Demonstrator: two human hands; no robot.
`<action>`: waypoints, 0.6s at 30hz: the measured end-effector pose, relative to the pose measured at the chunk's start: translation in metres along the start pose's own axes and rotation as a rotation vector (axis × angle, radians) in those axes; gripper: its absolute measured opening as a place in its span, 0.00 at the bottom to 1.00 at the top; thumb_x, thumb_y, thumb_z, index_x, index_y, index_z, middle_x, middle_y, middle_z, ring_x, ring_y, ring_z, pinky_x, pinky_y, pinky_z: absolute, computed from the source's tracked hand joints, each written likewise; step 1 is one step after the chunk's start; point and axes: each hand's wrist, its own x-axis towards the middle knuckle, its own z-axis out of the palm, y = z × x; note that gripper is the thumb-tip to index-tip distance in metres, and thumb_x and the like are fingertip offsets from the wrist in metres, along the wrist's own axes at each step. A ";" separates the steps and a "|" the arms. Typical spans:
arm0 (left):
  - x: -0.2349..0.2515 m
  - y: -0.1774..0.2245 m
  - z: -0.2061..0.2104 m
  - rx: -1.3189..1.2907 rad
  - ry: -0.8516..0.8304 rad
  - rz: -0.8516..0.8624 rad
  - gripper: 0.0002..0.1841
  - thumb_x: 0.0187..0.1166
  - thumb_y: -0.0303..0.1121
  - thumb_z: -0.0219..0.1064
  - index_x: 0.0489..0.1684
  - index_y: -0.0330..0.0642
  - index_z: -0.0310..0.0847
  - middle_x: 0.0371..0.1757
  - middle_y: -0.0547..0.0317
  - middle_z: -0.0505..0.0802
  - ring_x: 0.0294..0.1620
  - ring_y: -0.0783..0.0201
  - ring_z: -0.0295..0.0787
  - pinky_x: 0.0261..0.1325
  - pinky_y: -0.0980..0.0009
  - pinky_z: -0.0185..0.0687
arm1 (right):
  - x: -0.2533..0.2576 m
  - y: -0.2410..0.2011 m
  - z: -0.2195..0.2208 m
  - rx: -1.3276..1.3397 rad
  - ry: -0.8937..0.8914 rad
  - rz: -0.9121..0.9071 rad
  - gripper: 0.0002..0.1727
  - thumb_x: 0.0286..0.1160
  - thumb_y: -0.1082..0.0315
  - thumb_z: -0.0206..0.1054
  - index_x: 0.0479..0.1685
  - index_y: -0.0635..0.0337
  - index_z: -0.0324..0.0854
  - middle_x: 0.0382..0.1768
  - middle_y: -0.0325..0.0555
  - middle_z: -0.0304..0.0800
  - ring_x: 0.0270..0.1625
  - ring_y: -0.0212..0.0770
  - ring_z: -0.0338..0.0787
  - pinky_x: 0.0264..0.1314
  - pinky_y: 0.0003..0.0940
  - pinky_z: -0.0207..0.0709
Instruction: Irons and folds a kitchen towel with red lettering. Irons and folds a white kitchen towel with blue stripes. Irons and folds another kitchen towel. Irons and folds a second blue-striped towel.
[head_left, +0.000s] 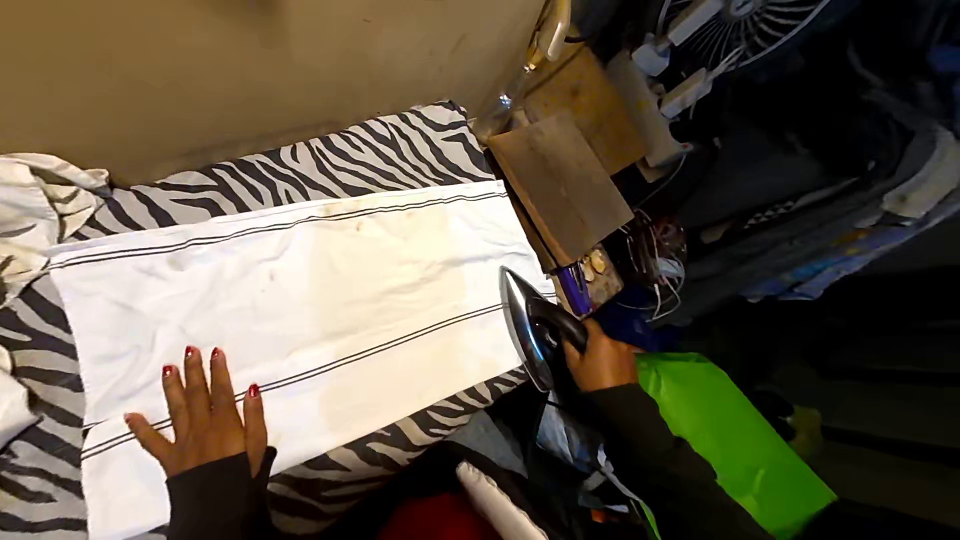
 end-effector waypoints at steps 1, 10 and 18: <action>0.001 -0.001 0.000 0.002 0.002 -0.002 0.39 0.88 0.58 0.34 0.92 0.40 0.57 0.92 0.38 0.63 0.94 0.33 0.49 0.82 0.19 0.30 | 0.005 -0.007 -0.004 -0.001 -0.020 0.004 0.27 0.85 0.57 0.64 0.75 0.68 0.77 0.55 0.77 0.90 0.61 0.77 0.89 0.62 0.74 0.77; -0.028 -0.062 -0.013 -0.107 0.236 -0.455 0.36 0.85 0.46 0.60 0.85 0.27 0.64 0.80 0.21 0.73 0.81 0.28 0.69 0.83 0.42 0.64 | 0.033 -0.019 -0.018 0.028 -0.091 -0.041 0.25 0.85 0.58 0.64 0.74 0.65 0.78 0.59 0.74 0.89 0.65 0.75 0.87 0.66 0.72 0.75; -0.005 -0.063 -0.075 -0.253 -0.156 -0.629 0.28 0.92 0.41 0.53 0.71 0.17 0.73 0.72 0.21 0.81 0.78 0.36 0.77 0.85 0.48 0.62 | 0.037 0.002 -0.056 0.157 0.091 -0.107 0.21 0.82 0.59 0.70 0.65 0.67 0.82 0.49 0.76 0.90 0.56 0.78 0.89 0.55 0.78 0.76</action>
